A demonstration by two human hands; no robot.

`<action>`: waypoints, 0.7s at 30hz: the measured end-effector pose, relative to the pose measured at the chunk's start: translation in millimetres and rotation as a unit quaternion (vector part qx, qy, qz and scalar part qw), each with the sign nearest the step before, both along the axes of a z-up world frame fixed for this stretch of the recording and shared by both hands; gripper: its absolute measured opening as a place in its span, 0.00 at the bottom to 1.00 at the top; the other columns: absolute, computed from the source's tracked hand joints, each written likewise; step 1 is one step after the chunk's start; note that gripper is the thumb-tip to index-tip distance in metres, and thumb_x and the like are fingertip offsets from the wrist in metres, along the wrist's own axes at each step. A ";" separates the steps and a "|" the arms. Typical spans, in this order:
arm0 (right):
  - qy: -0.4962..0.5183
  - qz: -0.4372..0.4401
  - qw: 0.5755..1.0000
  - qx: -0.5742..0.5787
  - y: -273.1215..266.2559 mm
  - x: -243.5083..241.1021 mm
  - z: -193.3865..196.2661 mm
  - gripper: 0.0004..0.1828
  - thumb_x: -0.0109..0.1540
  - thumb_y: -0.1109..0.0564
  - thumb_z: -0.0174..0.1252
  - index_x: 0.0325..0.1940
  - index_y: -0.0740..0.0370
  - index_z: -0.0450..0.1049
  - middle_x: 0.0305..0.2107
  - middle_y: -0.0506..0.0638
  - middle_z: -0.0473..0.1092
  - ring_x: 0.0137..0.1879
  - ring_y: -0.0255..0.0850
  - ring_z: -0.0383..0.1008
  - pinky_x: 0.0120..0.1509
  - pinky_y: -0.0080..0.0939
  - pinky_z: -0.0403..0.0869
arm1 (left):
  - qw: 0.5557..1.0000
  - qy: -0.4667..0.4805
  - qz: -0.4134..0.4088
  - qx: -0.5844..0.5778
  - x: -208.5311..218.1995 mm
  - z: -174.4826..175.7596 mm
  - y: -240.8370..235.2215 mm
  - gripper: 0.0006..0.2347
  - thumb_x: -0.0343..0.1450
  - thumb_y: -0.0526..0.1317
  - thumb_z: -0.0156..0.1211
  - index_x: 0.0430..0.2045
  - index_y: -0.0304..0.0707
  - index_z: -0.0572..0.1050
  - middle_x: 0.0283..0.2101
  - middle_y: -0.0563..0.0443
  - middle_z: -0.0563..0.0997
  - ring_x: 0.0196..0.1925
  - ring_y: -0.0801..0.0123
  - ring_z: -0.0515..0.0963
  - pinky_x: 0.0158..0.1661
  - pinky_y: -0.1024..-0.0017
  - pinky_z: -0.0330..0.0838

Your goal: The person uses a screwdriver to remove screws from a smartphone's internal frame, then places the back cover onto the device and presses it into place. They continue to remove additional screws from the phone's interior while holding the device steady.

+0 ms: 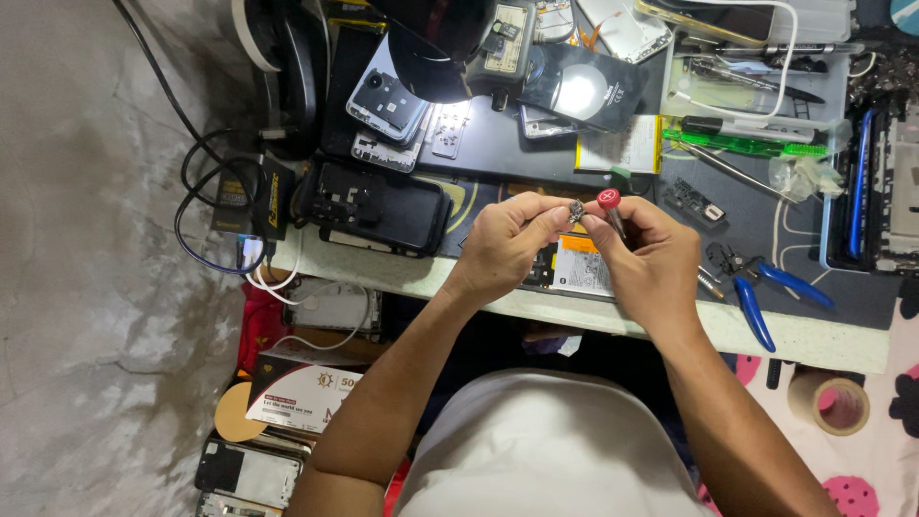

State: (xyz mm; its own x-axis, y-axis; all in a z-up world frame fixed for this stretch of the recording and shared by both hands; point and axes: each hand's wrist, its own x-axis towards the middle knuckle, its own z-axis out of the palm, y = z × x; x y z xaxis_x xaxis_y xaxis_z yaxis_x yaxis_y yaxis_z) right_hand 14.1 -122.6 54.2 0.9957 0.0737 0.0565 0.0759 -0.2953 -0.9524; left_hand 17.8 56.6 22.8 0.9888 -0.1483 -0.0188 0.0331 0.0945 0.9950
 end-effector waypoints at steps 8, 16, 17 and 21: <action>-0.036 -0.006 0.997 -0.068 0.3 1.8 0.0 0.07 0.67 0.56 0.66 0.44 0.63 0.81 0.23 0.37 0.66 0.30 0.23 0.57 0.31 0.26 0.57 | 1.000 0.003 0.009 0.007 -3.0 2.9 0.9 0.12 0.76 0.39 0.58 0.46 0.27 0.81 0.40 0.50 0.83 0.41 0.77 0.80 0.43 0.79 0.76; 0.037 -0.017 0.999 0.031 -0.2 6.4 -8.3 0.06 0.66 0.57 0.65 0.42 0.63 0.81 0.23 0.36 0.69 0.28 0.21 0.60 0.30 0.25 0.58 | 0.998 -0.052 0.009 0.040 -6.8 3.2 0.2 0.11 0.79 0.36 0.54 0.49 0.28 0.80 0.41 0.48 0.82 0.43 0.75 0.80 0.45 0.78 0.75; 0.056 -0.020 0.996 0.061 -0.6 6.4 -9.6 0.06 0.66 0.58 0.65 0.41 0.64 0.81 0.23 0.37 0.69 0.27 0.22 0.61 0.30 0.25 0.58 | 0.998 -0.059 0.010 0.036 -7.0 3.6 0.1 0.11 0.79 0.36 0.55 0.49 0.28 0.80 0.42 0.47 0.82 0.43 0.74 0.80 0.45 0.78 0.75; 0.093 -0.036 0.986 0.132 -0.8 6.9 -13.8 0.04 0.65 0.60 0.64 0.40 0.64 0.80 0.23 0.38 0.70 0.25 0.22 0.62 0.28 0.25 0.59 | 0.999 -0.029 0.039 0.004 -10.0 8.5 -2.4 0.11 0.76 0.36 0.58 0.49 0.30 0.79 0.42 0.48 0.85 0.42 0.76 0.83 0.42 0.80 0.77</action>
